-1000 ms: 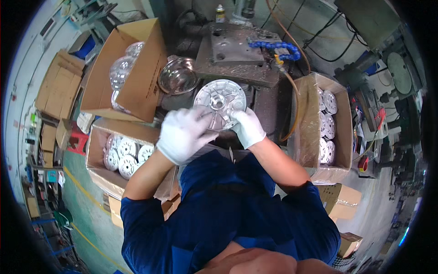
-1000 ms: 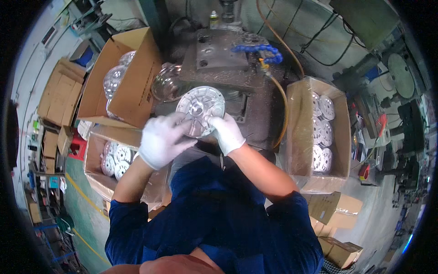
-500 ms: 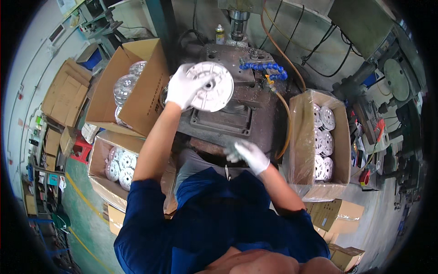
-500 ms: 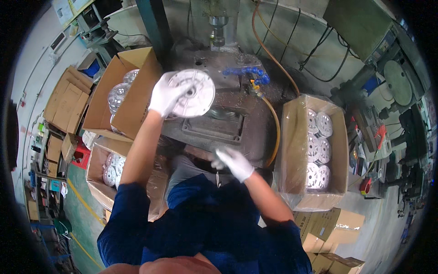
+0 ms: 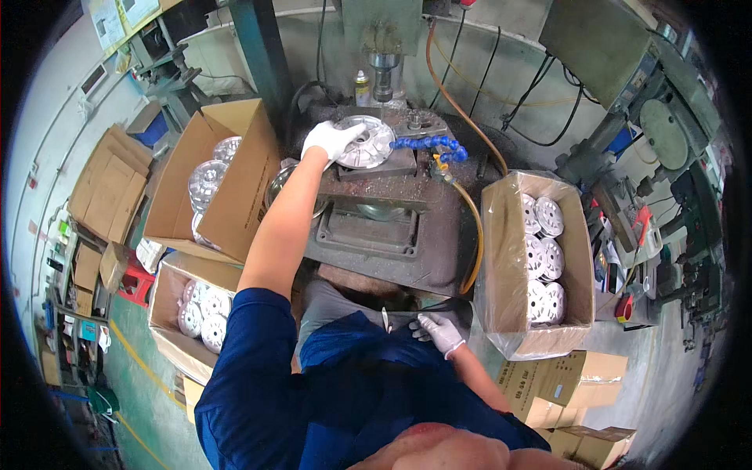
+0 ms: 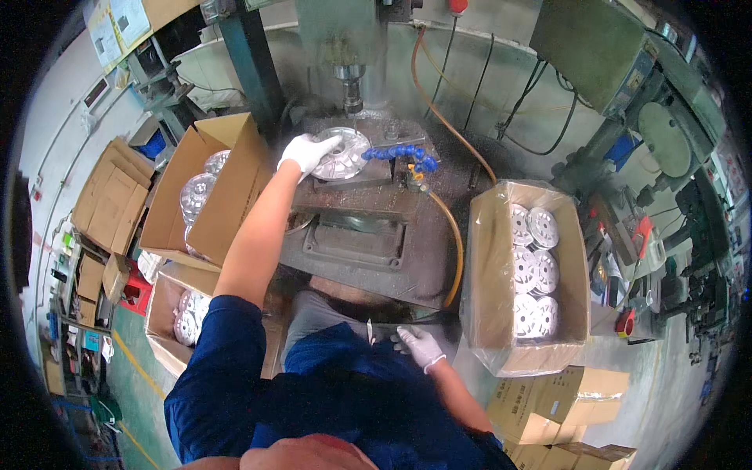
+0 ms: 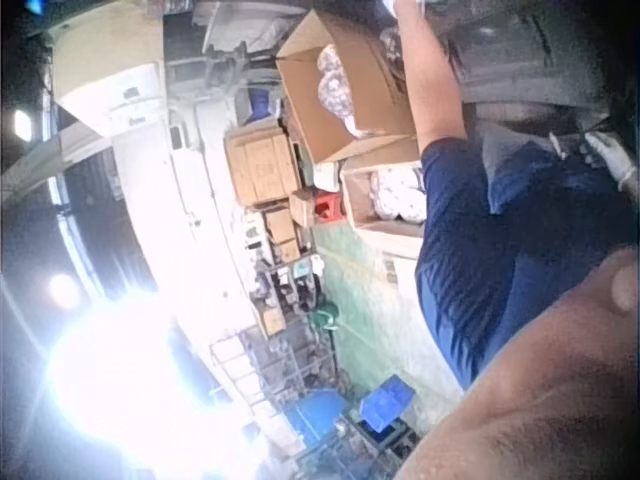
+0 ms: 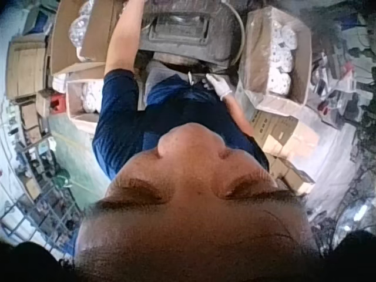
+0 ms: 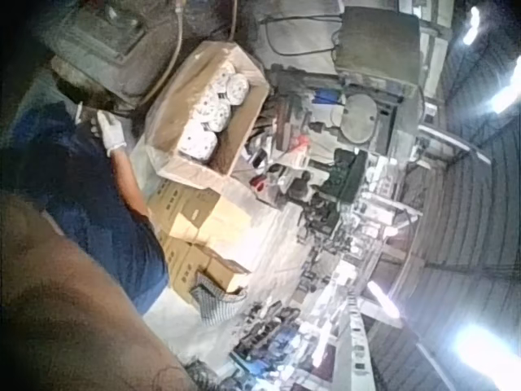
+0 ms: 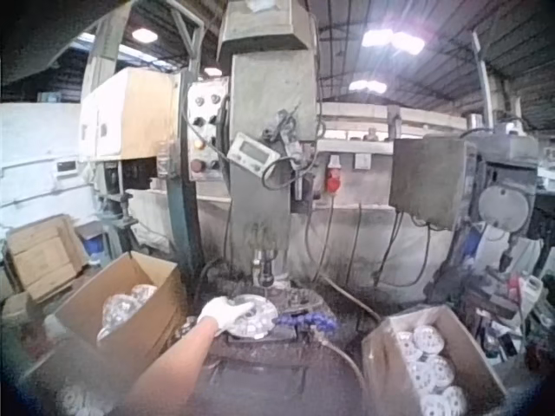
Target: Operating an industrial machine to process circular metal parts from one box to another.
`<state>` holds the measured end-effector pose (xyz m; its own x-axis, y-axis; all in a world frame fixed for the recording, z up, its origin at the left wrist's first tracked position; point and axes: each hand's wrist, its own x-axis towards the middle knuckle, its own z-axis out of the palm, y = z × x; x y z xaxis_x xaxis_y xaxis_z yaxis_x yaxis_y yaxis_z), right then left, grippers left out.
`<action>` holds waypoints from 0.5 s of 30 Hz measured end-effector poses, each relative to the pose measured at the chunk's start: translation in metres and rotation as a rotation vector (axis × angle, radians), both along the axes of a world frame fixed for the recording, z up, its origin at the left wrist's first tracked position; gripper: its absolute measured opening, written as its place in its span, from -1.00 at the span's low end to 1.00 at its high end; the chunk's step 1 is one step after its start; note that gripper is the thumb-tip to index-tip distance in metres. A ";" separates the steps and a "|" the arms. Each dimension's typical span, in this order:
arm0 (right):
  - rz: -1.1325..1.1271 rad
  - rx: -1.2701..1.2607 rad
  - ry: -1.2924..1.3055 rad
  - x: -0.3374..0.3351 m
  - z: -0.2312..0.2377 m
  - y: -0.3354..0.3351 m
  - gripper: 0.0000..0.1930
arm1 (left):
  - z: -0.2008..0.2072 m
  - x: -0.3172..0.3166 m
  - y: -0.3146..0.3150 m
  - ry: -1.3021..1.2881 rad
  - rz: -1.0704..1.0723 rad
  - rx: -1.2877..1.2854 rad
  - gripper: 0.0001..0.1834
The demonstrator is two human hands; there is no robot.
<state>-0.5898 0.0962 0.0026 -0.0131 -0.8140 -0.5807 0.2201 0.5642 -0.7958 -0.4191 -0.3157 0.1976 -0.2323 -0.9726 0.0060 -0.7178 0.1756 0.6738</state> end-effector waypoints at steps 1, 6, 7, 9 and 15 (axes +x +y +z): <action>0.000 -0.005 -0.011 -0.001 0.000 -0.001 -0.63 | 0.002 -0.001 0.000 -0.078 0.021 0.010 -0.06; 0.040 -0.048 0.120 0.001 0.009 -0.023 -0.61 | 0.015 -0.002 0.005 -0.221 0.016 0.076 -0.06; 0.048 -0.086 0.167 0.002 0.011 -0.026 -0.61 | 0.013 -0.001 0.004 -0.202 0.014 0.093 -0.06; 0.057 -0.125 0.215 0.002 0.008 -0.027 -0.60 | 0.012 -0.001 0.004 -0.184 0.013 0.110 -0.05; 0.124 -0.076 0.201 0.006 0.001 -0.022 -0.58 | 0.000 0.003 -0.002 -0.126 0.012 0.019 -0.07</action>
